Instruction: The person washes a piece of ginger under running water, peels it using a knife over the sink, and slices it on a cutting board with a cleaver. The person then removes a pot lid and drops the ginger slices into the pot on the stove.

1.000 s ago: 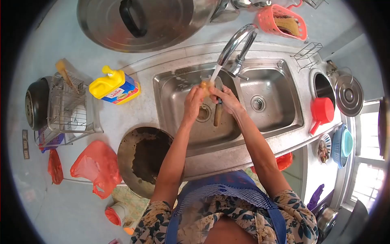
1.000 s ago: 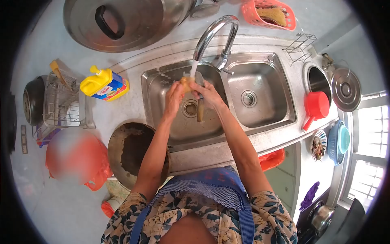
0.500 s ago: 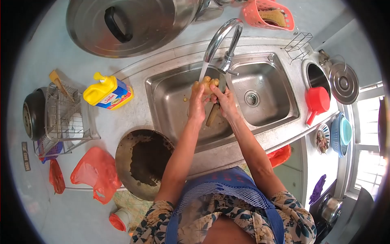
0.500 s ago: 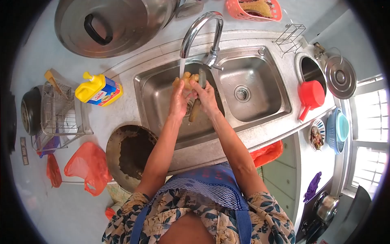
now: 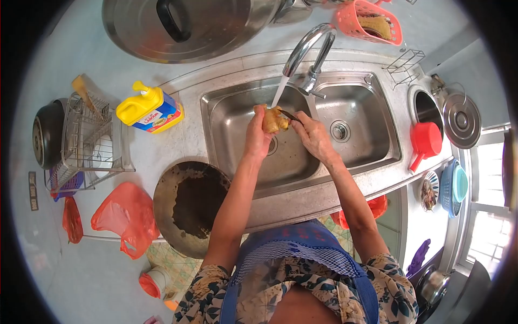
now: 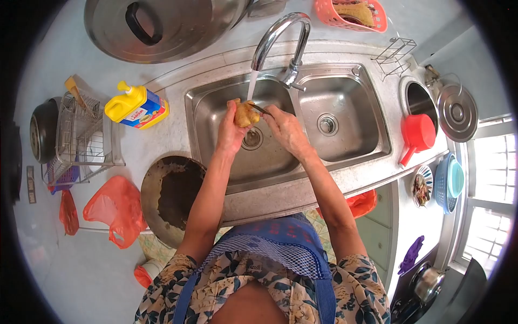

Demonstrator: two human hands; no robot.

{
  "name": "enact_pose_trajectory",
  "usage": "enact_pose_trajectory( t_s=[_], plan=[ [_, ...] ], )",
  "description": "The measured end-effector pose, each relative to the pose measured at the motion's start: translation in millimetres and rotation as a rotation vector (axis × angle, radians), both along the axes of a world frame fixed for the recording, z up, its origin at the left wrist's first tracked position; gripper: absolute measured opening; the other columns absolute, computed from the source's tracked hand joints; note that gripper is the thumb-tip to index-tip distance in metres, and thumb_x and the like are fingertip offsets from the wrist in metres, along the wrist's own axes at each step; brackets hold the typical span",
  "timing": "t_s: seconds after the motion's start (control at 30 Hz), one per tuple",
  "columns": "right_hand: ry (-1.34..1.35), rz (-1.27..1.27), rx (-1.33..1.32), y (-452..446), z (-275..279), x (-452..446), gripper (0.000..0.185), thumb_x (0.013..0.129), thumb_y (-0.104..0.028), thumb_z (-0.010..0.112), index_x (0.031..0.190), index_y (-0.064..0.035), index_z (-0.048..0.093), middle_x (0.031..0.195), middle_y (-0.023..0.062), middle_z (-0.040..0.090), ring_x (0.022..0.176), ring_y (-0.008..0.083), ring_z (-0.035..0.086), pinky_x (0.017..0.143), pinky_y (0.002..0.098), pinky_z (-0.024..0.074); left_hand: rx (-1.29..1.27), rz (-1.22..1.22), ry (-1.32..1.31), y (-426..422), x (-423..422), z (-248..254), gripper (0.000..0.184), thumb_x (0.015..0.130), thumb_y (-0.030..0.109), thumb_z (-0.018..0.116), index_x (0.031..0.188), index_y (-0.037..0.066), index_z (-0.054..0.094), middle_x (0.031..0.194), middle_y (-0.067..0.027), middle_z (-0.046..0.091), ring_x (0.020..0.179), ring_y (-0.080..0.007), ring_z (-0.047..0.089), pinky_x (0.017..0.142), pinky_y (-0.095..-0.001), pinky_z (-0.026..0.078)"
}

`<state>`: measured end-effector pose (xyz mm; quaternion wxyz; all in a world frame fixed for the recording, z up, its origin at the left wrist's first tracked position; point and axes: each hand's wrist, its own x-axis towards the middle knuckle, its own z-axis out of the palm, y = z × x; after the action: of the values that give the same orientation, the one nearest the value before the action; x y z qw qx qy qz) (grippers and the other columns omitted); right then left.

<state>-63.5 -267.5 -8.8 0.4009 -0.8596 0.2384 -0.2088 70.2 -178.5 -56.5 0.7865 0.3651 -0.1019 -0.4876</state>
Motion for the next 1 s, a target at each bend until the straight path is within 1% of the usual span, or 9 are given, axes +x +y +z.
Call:
enact_pose_trajectory(
  t_s=[0.23, 0.33, 0.43, 0.53, 0.63, 0.73, 0.83, 0.93, 1.0],
  plan=[
    [-0.002, 0.019, -0.003, 1, -6, 0, 0.013, 0.086, -0.01, 0.051, 0.096, -0.0017, 0.049, 0.073, 0.0225, 0.054, 0.069, 0.0396, 0.054, 0.059, 0.0431, 0.0412, -0.026, -0.016, -0.03, 4, -6, 9, 0.036, 0.091, 0.04, 0.044, 0.109, 0.008, 0.048, 0.098, -0.0059, 0.06, 0.082, -0.0143, 0.058, 0.065, -0.028, 0.044],
    [-0.049, 0.168, -0.016, -10, -14, 0, 0.013, 0.085, -0.01, 0.051, 0.094, -0.0014, 0.049, 0.07, 0.0225, 0.053, 0.068, 0.0401, 0.053, 0.057, 0.0432, 0.0408, -0.063, -0.114, -0.085, 4, -2, 4, 0.036, 0.093, 0.038, 0.042, 0.108, 0.007, 0.049, 0.097, -0.0079, 0.061, 0.079, -0.0155, 0.059, 0.066, -0.0294, 0.046],
    [0.049, 0.196, -0.04, -11, -8, 0, 0.013, 0.084, -0.009, 0.052, 0.093, -0.0006, 0.049, 0.069, 0.0224, 0.052, 0.069, 0.0402, 0.053, 0.056, 0.0429, 0.0406, -0.041, -0.15, -0.093, 7, 1, -2, 0.037, 0.092, 0.04, 0.043, 0.112, 0.01, 0.049, 0.101, -0.0067, 0.059, 0.084, -0.0151, 0.058, 0.068, -0.0305, 0.044],
    [0.051, 0.166, -0.029, -11, -4, -2, 0.012, 0.084, -0.008, 0.052, 0.092, -0.0008, 0.05, 0.07, 0.0212, 0.054, 0.068, 0.0398, 0.054, 0.056, 0.0425, 0.0419, -0.081, -0.131, -0.059, 5, -2, 7, 0.037, 0.092, 0.04, 0.042, 0.113, 0.01, 0.049, 0.1, -0.0068, 0.06, 0.084, -0.0158, 0.058, 0.069, -0.0303, 0.044],
    [-0.079, 0.142, -0.248, -8, -11, -1, 0.009, 0.085, -0.008, 0.052, 0.091, -0.002, 0.05, 0.075, 0.0192, 0.056, 0.068, 0.0386, 0.055, 0.056, 0.0412, 0.0429, -0.062, -0.123, -0.055, 5, 4, 4, 0.036, 0.092, 0.04, 0.042, 0.113, 0.011, 0.049, 0.1, -0.0066, 0.059, 0.086, -0.0166, 0.058, 0.07, -0.0307, 0.045],
    [-0.054, 0.163, -0.264, -10, -12, -1, 0.01, 0.085, -0.008, 0.052, 0.092, -0.0023, 0.051, 0.078, 0.018, 0.057, 0.069, 0.0385, 0.055, 0.057, 0.0422, 0.0437, -0.065, -0.154, -0.074, 7, 6, 4, 0.037, 0.092, 0.04, 0.043, 0.112, 0.01, 0.049, 0.1, -0.0066, 0.059, 0.088, -0.0175, 0.058, 0.072, -0.0319, 0.045],
    [-0.065, 0.079, -0.34, -5, -15, 5, 0.012, 0.084, -0.006, 0.051, 0.095, -0.0029, 0.051, 0.073, 0.0194, 0.057, 0.07, 0.0377, 0.056, 0.057, 0.0407, 0.0448, -0.072, -0.03, -0.02, 5, -5, 4, 0.036, 0.091, 0.039, 0.045, 0.111, 0.01, 0.049, 0.102, -0.0071, 0.059, 0.09, -0.0183, 0.058, 0.071, -0.0324, 0.046],
    [-0.325, -0.202, -0.119, 11, -43, 22, 0.013, 0.088, -0.006, 0.045, 0.099, -0.0027, 0.051, 0.067, 0.0147, 0.055, 0.062, 0.0303, 0.057, 0.056, 0.0356, 0.0445, -0.061, 0.044, 0.226, -1, -16, -3, 0.035, 0.091, 0.037, 0.047, 0.111, 0.009, 0.05, 0.105, -0.0075, 0.058, 0.091, -0.0187, 0.057, 0.071, -0.0327, 0.048],
    [-0.35, -0.313, 0.169, 5, -50, 29, 0.015, 0.09, -0.008, 0.042, 0.1, -0.0022, 0.051, 0.063, 0.01, 0.051, 0.058, 0.0222, 0.053, 0.055, 0.0325, 0.0435, -0.036, 0.08, 0.335, -4, -22, -16, 0.032, 0.09, 0.035, 0.049, 0.108, 0.008, 0.05, 0.106, -0.0082, 0.057, 0.091, -0.019, 0.058, 0.07, -0.0334, 0.05]
  ],
)
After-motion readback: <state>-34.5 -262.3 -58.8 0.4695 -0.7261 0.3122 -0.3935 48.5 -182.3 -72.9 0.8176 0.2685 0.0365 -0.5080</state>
